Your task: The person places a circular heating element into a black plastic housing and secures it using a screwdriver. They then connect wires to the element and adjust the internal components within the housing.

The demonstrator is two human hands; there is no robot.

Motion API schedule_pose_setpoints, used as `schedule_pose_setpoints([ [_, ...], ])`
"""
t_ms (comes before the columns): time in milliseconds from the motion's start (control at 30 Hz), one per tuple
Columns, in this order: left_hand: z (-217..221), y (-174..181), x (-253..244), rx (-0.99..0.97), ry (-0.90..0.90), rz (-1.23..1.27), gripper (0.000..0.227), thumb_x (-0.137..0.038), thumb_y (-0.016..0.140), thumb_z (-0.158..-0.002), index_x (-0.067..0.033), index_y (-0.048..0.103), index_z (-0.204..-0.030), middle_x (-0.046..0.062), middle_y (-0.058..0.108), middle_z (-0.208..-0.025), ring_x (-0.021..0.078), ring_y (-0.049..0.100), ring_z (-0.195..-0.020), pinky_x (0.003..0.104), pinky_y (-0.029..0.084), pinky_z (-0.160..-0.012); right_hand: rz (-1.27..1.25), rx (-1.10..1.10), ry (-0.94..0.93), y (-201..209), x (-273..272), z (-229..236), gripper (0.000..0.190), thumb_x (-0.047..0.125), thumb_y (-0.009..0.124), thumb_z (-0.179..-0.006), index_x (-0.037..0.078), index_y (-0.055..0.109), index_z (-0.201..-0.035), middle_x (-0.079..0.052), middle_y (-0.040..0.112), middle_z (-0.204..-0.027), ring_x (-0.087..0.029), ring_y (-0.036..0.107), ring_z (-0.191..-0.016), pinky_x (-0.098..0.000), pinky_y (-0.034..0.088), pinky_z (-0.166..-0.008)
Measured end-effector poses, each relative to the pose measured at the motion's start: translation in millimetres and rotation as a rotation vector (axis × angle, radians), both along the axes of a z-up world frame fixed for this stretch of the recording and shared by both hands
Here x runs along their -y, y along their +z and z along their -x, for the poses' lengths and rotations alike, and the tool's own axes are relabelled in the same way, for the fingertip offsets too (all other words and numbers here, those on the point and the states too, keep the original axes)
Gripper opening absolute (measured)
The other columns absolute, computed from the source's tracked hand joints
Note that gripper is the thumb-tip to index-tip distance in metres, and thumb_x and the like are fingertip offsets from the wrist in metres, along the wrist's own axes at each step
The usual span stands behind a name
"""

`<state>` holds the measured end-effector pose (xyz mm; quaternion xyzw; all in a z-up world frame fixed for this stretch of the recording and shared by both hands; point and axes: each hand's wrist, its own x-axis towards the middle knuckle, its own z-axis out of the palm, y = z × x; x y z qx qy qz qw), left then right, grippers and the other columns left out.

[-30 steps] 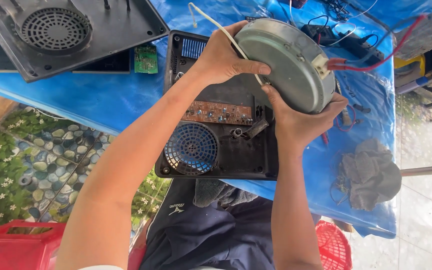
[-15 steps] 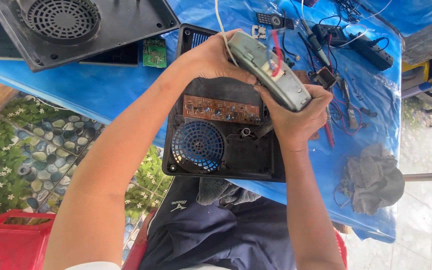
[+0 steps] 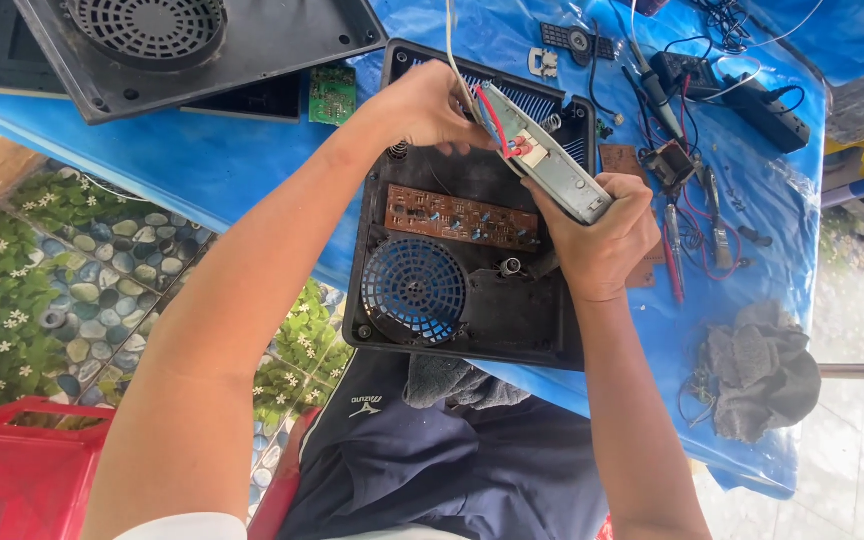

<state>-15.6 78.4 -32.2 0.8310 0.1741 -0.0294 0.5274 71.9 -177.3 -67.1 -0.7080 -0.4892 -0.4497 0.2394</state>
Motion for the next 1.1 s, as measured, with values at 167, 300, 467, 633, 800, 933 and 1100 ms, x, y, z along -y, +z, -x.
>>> schedule_pose_setpoints([
  [167,-35.9,-47.6,-23.3,0.085,0.055,-0.37,0.043,-0.037,0.096,-0.079,-0.0098,0.062,-0.074,0.001,0.053,-0.056,0.0116,0.04,-0.049,0.031,0.04,-0.045,0.023,0.047,-0.004,-1.6,-3.7,-0.5,0.074,0.051,0.099,-0.087,0.002,0.045,-0.099,-0.011,0.059,-0.086,-0.025,0.065,-0.065,-0.0362,0.041,-0.045],
  [300,-52.8,-67.5,-36.3,-0.029,0.097,-0.739,0.026,0.017,0.077,-0.063,0.0013,0.058,-0.073,0.019,0.056,-0.071,0.0359,0.061,-0.056,0.046,0.046,-0.041,0.072,0.034,0.055,-3.2,-3.8,1.0,0.066,0.044,0.095,-0.092,0.003,0.043,-0.1,-0.012,0.065,-0.091,-0.027,0.066,-0.071,-0.037,0.044,-0.051],
  [467,-36.1,-58.9,-33.6,-0.003,0.027,-0.628,0.04,-0.03,0.089,-0.075,0.0008,0.064,-0.075,0.018,0.066,-0.077,0.0308,0.065,-0.063,0.046,0.058,-0.055,0.099,0.102,0.09,0.0,-11.3,6.9,0.058,0.046,0.083,-0.098,0.004,0.043,-0.095,-0.011,0.063,-0.088,-0.026,0.062,-0.069,-0.0369,0.047,-0.056],
  [633,-12.0,-35.9,-28.7,0.049,0.1,-0.553,0.023,0.001,0.058,-0.099,-0.0026,0.078,-0.09,0.017,0.07,-0.085,0.0279,0.059,-0.067,0.044,0.057,-0.059,0.155,0.126,0.108,-4.8,-16.0,17.8,0.053,0.046,0.073,-0.104,0.006,0.041,-0.091,-0.011,0.064,-0.087,-0.023,0.058,-0.067,-0.0355,0.039,-0.055],
  [800,-12.6,-53.9,-44.0,0.174,-0.058,-0.516,0.038,-0.021,0.05,-0.107,-0.0025,0.065,-0.136,0.018,0.063,-0.138,0.0432,0.041,-0.139,0.06,0.047,-0.101,0.307,0.191,0.106,3.1,-22.5,39.1,0.025,-0.011,0.047,-0.097,0.01,0.047,-0.084,-0.007,0.062,-0.088,-0.023,0.045,-0.07,-0.0357,0.035,-0.062],
  [933,-13.2,-59.0,-44.4,0.25,0.005,-0.459,0.047,-0.02,0.045,-0.117,-0.0093,0.044,-0.071,0.005,0.044,-0.062,0.0198,0.03,-0.056,0.04,0.029,-0.054,0.357,0.122,0.103,4.6,-23.6,47.0,0.023,-0.011,0.053,-0.095,0.009,0.05,-0.085,-0.007,0.058,-0.088,-0.025,0.045,-0.072,-0.0372,0.035,-0.063],
  [1100,1.2,-50.9,-44.7,0.354,0.139,-0.282,0.04,-0.016,0.039,-0.111,-0.0044,0.063,-0.081,0.01,0.075,-0.079,0.0172,0.072,-0.071,0.037,0.06,-0.069,0.577,-0.127,0.055,1.8,-18.5,53.6,0.05,0.037,0.088,-0.087,0.01,0.047,-0.098,-0.011,0.053,-0.101,-0.031,0.052,-0.085,-0.0425,0.045,-0.059],
])
